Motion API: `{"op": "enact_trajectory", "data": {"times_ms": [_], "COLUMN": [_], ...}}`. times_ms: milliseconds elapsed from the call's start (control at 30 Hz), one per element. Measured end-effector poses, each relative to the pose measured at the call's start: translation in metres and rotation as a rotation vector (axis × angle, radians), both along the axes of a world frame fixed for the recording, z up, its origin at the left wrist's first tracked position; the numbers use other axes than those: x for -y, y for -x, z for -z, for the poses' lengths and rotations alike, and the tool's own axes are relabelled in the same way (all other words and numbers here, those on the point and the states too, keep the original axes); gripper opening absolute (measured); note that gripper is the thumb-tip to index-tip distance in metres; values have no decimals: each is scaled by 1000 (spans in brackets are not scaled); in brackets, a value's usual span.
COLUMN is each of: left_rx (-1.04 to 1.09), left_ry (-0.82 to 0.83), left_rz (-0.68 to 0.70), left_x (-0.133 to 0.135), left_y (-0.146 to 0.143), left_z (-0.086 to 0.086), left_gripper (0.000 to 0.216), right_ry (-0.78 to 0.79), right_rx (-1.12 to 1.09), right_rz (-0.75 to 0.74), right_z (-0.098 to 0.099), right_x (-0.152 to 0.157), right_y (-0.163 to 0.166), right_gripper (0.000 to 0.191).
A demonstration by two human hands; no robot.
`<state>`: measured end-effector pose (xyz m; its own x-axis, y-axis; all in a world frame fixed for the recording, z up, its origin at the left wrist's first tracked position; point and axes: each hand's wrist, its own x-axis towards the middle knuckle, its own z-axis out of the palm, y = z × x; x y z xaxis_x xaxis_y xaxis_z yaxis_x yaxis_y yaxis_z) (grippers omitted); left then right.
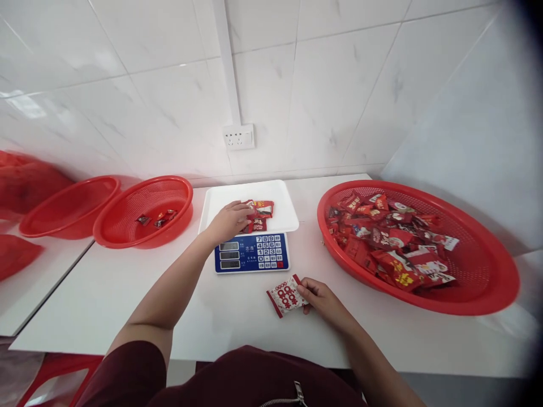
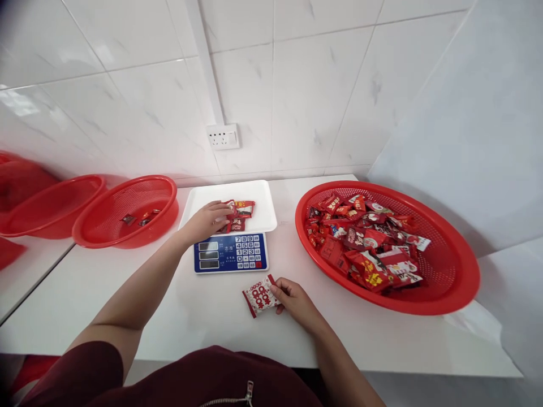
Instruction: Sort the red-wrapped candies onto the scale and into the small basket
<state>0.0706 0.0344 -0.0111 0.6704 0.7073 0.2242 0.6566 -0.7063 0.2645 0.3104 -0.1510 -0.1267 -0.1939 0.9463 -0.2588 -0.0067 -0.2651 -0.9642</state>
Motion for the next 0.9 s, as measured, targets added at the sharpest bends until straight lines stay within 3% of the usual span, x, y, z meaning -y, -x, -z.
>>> {"op": "enact_trajectory", "data": {"times_ms": [200, 400, 633, 900], "left_rx": [54, -2, 15, 264], "left_ry": [50, 117, 88, 93], "left_rz": [-196, -107, -62, -332], "left_x": [-1, -6, -15, 7], "left_y": [16, 16, 1, 33], "left_z": [2, 5, 10, 4], "left_gripper": [34, 56, 46, 37], "right_ry": [-2, 6, 5, 5], "right_rx": [8, 8, 6, 3], "right_rz": [-12, 5, 21, 22], "right_z": [3, 3, 2, 3], "right_x": [1, 0, 1, 1], "right_y": [-3, -2, -3, -3], "right_gripper": [45, 45, 44, 42]}}
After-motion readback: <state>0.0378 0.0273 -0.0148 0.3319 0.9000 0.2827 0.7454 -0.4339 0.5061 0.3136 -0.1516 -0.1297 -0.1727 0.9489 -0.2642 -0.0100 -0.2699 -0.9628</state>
